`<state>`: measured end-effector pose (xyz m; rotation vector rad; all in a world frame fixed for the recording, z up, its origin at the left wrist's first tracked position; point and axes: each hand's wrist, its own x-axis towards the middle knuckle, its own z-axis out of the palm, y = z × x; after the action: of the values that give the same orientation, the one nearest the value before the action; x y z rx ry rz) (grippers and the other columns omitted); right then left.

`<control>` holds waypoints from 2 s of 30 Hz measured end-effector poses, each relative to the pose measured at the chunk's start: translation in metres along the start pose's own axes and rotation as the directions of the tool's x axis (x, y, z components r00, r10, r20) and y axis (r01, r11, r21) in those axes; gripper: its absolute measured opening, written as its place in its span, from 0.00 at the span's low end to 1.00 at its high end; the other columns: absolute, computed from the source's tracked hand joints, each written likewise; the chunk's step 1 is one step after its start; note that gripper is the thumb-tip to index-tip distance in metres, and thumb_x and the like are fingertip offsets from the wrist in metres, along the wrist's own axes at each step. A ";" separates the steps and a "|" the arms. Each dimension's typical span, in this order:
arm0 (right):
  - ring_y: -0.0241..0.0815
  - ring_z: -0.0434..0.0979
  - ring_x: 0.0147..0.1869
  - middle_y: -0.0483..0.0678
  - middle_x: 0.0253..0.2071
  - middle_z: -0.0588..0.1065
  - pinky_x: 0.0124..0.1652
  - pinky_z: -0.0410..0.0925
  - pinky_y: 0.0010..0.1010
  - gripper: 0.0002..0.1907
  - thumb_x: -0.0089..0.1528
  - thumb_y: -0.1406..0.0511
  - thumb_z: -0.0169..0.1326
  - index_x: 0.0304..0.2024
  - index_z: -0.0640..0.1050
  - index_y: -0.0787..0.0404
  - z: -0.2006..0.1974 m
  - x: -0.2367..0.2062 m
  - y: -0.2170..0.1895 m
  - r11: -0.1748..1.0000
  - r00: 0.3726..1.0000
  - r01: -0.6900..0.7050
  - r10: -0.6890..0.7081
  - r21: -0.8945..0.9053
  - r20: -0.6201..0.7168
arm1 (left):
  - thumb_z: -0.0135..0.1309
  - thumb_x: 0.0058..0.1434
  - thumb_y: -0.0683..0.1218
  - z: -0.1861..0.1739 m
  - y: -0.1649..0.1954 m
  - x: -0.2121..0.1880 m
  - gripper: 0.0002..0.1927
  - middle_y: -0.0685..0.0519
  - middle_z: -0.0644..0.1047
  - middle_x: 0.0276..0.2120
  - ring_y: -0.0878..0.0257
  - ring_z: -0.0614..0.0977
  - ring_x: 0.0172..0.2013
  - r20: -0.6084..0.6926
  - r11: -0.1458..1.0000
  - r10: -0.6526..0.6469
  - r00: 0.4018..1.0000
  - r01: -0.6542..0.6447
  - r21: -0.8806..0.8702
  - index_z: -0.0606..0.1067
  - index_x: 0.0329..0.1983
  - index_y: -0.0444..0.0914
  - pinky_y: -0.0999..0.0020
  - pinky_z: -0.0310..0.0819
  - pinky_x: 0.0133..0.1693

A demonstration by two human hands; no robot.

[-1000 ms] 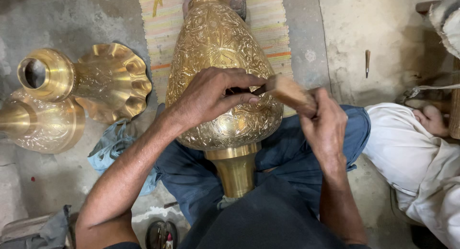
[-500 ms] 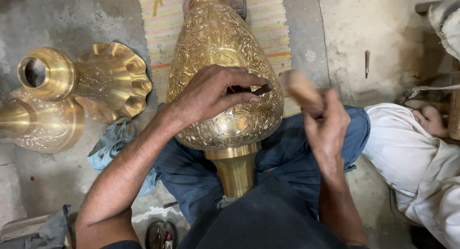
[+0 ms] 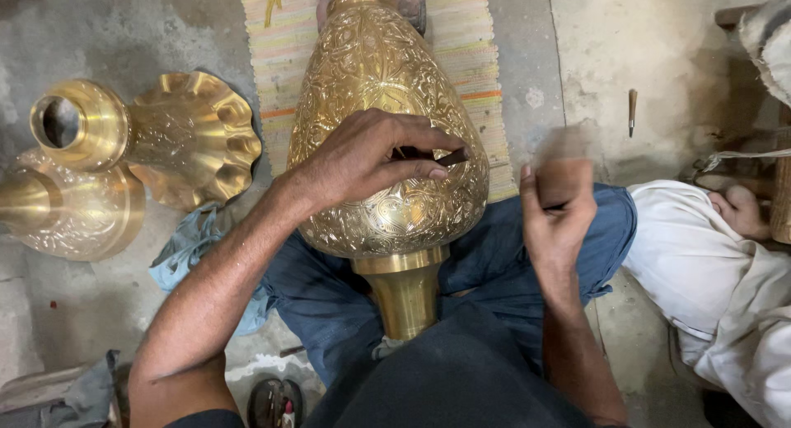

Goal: The person sits on the floor with a large engraved brass vase held between their legs and steadies it with one hand while driving a chisel against its surface with a wooden mallet, repositioning the chisel repeatedly to chase decorative patterns into the metal.

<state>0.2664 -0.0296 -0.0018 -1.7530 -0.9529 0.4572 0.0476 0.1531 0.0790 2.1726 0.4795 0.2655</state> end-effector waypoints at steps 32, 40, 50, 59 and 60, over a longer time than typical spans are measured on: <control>0.56 0.77 0.40 0.57 0.37 0.76 0.40 0.70 0.43 0.14 0.58 0.72 0.63 0.44 0.74 0.66 0.005 -0.006 0.019 0.924 0.985 0.172 -0.151 -0.340 0.086 | 0.61 0.61 0.54 -0.003 -0.015 0.011 0.19 0.53 0.85 0.47 0.60 0.87 0.47 0.103 0.997 0.060 0.993 -0.056 -0.044 0.81 0.54 0.45 0.60 0.81 0.48; 0.55 0.79 0.47 0.59 0.43 0.77 0.47 0.70 0.39 0.18 0.57 0.74 0.63 0.48 0.73 0.67 0.003 -0.011 0.021 0.846 0.953 0.302 -0.254 -0.440 0.166 | 0.61 0.60 0.56 -0.006 -0.013 0.012 0.21 0.52 0.84 0.49 0.59 0.86 0.49 0.132 0.998 0.059 0.989 -0.056 -0.028 0.81 0.55 0.45 0.58 0.79 0.50; 0.49 0.79 0.42 0.55 0.40 0.78 0.43 0.71 0.37 0.11 0.64 0.69 0.62 0.46 0.74 0.65 0.011 -0.011 0.013 0.999 0.996 -0.034 0.032 -0.027 -0.085 | 0.60 0.61 0.58 -0.011 -0.015 0.016 0.22 0.52 0.84 0.50 0.58 0.85 0.51 0.182 0.996 0.080 0.980 -0.072 -0.050 0.81 0.55 0.45 0.57 0.78 0.51; 0.45 0.75 0.45 0.55 0.42 0.75 0.47 0.70 0.35 0.13 0.61 0.75 0.61 0.46 0.73 0.67 0.011 -0.011 0.012 0.961 0.986 0.168 -0.165 -0.219 0.033 | 0.60 0.60 0.58 -0.014 -0.017 0.019 0.23 0.53 0.84 0.48 0.59 0.86 0.49 0.234 0.995 0.076 0.969 -0.061 -0.073 0.80 0.56 0.45 0.58 0.79 0.49; 0.46 0.75 0.46 0.56 0.42 0.75 0.47 0.69 0.36 0.14 0.59 0.76 0.62 0.45 0.73 0.68 0.010 -0.012 0.013 0.868 0.949 0.315 -0.278 -0.383 0.152 | 0.60 0.60 0.58 -0.013 -0.017 0.019 0.23 0.53 0.85 0.48 0.59 0.86 0.49 0.231 0.994 0.086 0.969 -0.069 -0.083 0.81 0.56 0.45 0.58 0.79 0.49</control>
<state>0.2573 -0.0348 -0.0189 -1.9130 -1.4392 0.1444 0.0559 0.1803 0.0738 2.1188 0.2480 0.0662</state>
